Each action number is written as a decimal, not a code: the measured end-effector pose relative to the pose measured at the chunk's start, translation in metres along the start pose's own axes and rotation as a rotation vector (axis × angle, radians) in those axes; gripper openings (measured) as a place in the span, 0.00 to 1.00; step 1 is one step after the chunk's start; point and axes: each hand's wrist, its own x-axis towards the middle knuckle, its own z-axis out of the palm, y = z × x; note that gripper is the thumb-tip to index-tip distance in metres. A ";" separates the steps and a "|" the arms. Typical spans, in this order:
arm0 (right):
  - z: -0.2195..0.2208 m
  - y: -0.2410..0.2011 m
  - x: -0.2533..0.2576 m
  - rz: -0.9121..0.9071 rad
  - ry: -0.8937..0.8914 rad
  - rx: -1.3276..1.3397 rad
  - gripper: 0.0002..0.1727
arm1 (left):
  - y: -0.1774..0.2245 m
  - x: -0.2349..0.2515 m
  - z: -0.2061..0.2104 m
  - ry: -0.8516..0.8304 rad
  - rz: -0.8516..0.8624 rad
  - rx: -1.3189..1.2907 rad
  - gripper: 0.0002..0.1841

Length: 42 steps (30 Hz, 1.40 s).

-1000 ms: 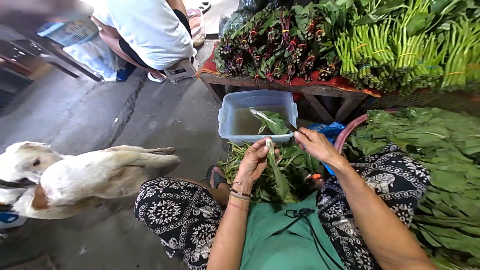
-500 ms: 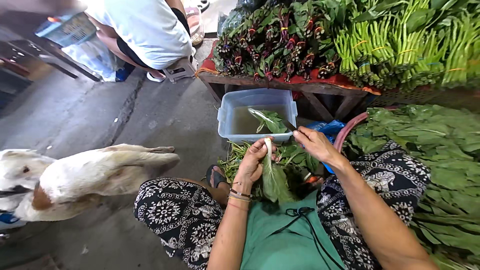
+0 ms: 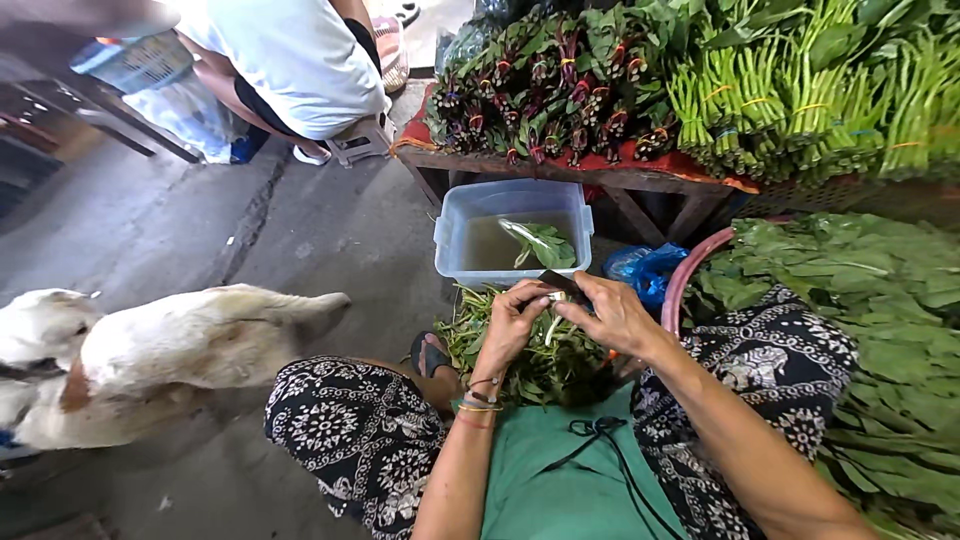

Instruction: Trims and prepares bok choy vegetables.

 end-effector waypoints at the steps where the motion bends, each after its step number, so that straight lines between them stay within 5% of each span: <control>1: 0.001 0.000 0.000 0.001 0.005 0.008 0.36 | 0.000 0.000 0.001 0.005 -0.003 -0.004 0.09; 10: 0.009 -0.001 0.000 -0.015 0.144 -0.093 0.34 | 0.004 0.002 0.000 0.036 -0.022 0.082 0.06; 17: -0.010 0.009 0.006 0.102 0.102 -0.087 0.33 | -0.002 0.017 -0.011 0.070 -0.292 0.271 0.13; 23: -0.031 0.030 0.008 0.230 0.224 -0.117 0.35 | 0.024 0.089 -0.042 0.295 -0.347 -0.049 0.18; 25: -0.035 0.031 0.009 0.252 0.230 -0.115 0.34 | 0.010 0.129 -0.054 0.326 -0.328 0.008 0.24; 27: -0.038 0.032 0.009 0.242 0.220 -0.108 0.34 | -0.018 0.140 -0.068 0.225 -0.411 0.274 0.19; 31: -0.046 0.029 0.007 0.177 0.067 -0.059 0.35 | -0.120 0.089 -0.064 -0.116 -0.740 0.797 0.15; 35: -0.045 0.027 0.007 0.187 -0.092 0.000 0.39 | -0.192 0.022 -0.047 -0.088 -0.917 1.028 0.28; 38: -0.046 0.025 0.010 0.241 -0.175 -0.033 0.38 | -0.193 0.009 -0.051 -0.052 -0.961 1.028 0.20; 42: -0.047 0.028 0.011 0.296 -0.259 -0.121 0.38 | -0.149 0.024 -0.079 0.101 -0.875 0.605 0.15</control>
